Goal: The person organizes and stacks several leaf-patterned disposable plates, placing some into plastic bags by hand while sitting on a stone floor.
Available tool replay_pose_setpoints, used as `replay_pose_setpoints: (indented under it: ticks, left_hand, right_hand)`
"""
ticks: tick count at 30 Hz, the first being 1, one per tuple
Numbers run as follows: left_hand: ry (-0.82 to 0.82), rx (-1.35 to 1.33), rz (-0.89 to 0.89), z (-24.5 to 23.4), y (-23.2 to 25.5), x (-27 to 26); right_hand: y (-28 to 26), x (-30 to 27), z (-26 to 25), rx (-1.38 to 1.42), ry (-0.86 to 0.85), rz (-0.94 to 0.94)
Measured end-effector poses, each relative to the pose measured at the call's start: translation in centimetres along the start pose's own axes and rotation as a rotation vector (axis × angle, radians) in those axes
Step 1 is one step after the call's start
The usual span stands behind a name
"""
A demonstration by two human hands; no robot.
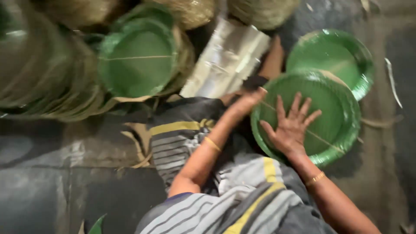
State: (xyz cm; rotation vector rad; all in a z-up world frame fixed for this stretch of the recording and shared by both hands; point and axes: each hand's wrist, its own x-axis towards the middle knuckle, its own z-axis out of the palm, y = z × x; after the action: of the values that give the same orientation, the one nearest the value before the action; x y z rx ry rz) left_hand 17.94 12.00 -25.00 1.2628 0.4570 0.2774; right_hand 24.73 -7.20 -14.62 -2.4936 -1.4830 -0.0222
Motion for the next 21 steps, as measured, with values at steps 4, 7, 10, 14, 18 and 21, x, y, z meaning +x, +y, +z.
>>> replay_pose_setpoints:
  ticks: [4, 7, 10, 14, 18, 21]
  left_hand:
    - [0.449, 0.59, -0.027, -8.4, 0.7, 0.7]
    - [0.668, 0.98, 0.274, -12.7, 0.4, 1.9]
    - [0.681, 1.168, 0.327, -12.7, 1.0, 1.7]
    - [0.648, 1.319, 0.304, -13.3, -1.4, 3.3]
    - [0.673, 1.407, 0.212, -14.4, -3.3, 4.0]
    - [0.707, 1.4, 0.254, -12.3, 0.2, 3.1]
  right_hand:
    - [-0.9, 0.4, -0.8, 0.013, 0.012, -0.004]
    - [-1.1, 1.0, -0.8, 0.004, 0.005, -0.009]
    - [-1.1, 1.2, -0.8, 0.008, -0.012, -0.008]
    - [-1.3, 1.4, -1.0, -0.004, -0.031, 0.004]
    - [-1.4, 1.6, -1.1, -0.008, -0.027, 0.012]
    - [-1.5, 1.5, -1.2, -0.019, -0.021, 0.008]
